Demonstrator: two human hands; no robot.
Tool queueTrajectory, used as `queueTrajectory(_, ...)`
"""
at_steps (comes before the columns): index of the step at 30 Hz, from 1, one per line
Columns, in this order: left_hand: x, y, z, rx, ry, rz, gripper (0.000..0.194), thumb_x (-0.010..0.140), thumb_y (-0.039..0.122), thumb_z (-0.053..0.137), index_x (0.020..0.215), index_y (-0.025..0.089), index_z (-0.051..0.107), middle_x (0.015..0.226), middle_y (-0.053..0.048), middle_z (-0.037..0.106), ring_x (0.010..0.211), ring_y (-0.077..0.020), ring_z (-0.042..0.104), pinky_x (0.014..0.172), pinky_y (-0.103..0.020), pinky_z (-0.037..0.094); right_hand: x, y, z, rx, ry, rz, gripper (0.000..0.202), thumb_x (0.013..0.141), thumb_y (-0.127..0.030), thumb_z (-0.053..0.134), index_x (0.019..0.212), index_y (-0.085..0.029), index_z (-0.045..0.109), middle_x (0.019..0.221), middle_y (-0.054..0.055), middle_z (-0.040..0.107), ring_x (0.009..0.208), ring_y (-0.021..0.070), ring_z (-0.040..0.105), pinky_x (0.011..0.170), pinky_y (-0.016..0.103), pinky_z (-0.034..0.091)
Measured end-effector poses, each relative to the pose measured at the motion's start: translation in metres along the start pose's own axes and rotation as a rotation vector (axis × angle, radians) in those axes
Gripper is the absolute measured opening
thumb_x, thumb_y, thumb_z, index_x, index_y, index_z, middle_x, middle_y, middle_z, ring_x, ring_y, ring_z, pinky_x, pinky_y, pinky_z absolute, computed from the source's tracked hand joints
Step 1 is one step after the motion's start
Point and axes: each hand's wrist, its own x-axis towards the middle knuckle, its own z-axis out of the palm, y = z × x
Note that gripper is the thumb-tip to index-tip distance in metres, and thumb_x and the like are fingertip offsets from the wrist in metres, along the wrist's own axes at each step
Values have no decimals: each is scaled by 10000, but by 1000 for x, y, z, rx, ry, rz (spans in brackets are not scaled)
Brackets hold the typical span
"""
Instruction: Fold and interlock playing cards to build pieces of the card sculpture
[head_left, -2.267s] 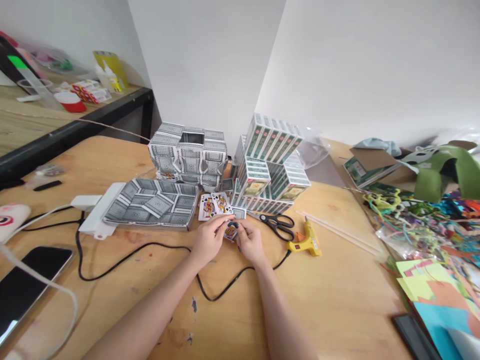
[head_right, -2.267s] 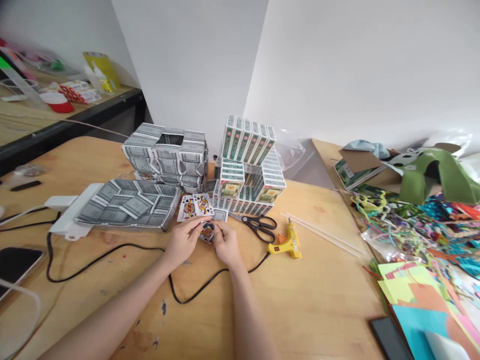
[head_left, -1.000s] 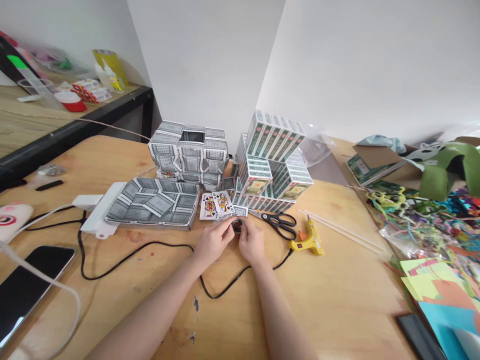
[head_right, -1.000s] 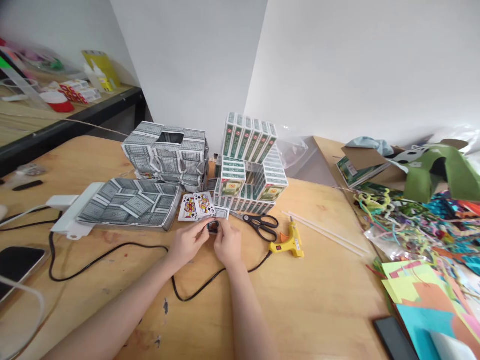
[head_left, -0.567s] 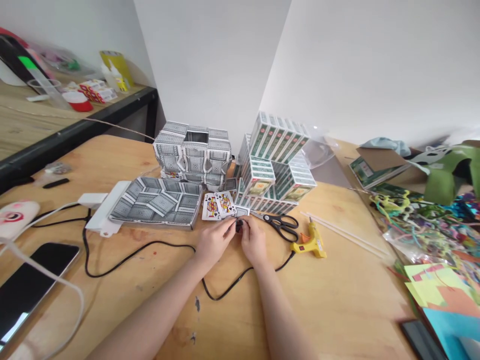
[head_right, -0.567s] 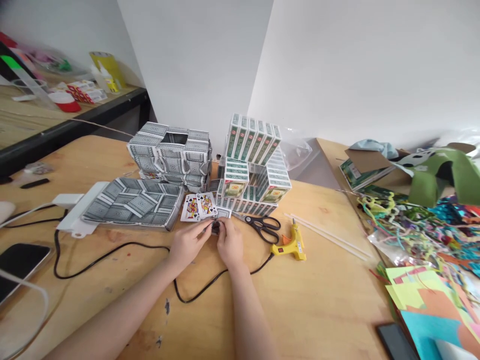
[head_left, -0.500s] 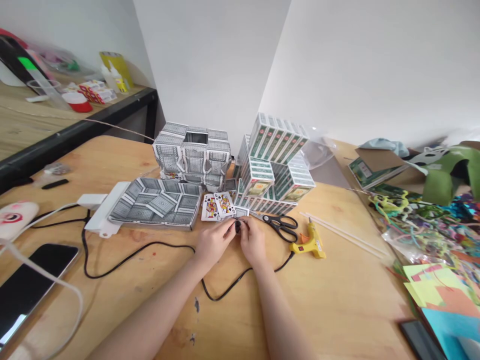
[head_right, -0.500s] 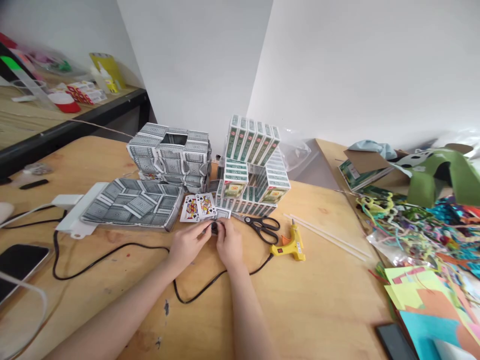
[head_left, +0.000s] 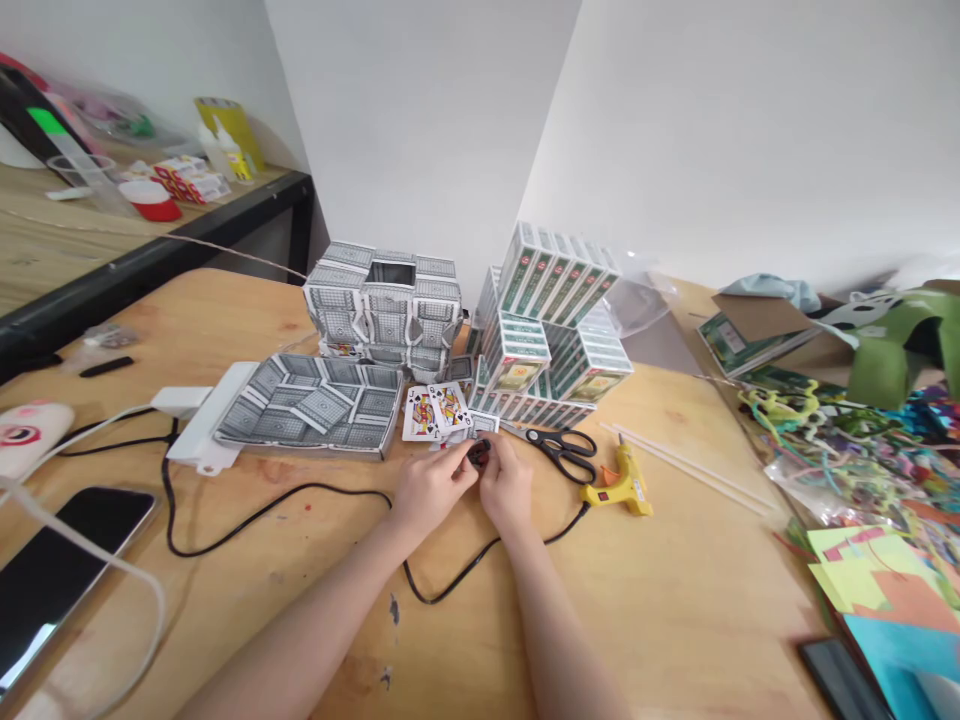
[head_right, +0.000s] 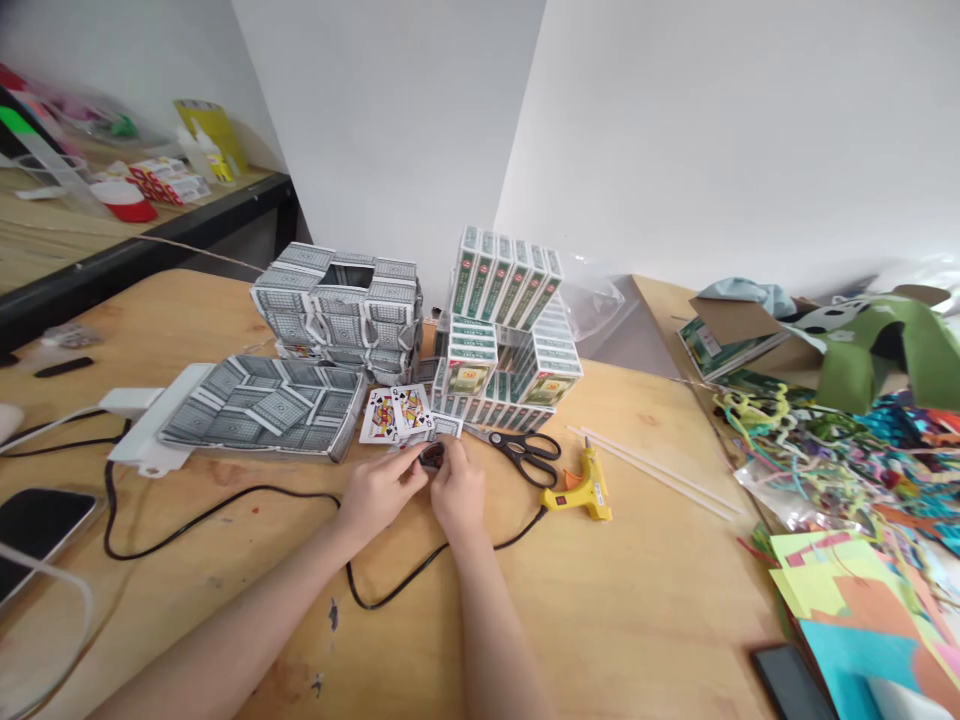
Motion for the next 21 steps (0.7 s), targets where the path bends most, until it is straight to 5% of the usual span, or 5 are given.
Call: queueTrajectory(21, 1, 0, 0, -96, -17, -9, 237, 822, 192, 434, 947, 179, 635, 740, -30, 695, 612, -133, 635, 585, -225, 494, 3, 5, -6, 254, -76, 53, 338, 772, -68, 330, 1005, -191, 540, 748, 33, 662, 690, 161, 633, 667, 281, 501)
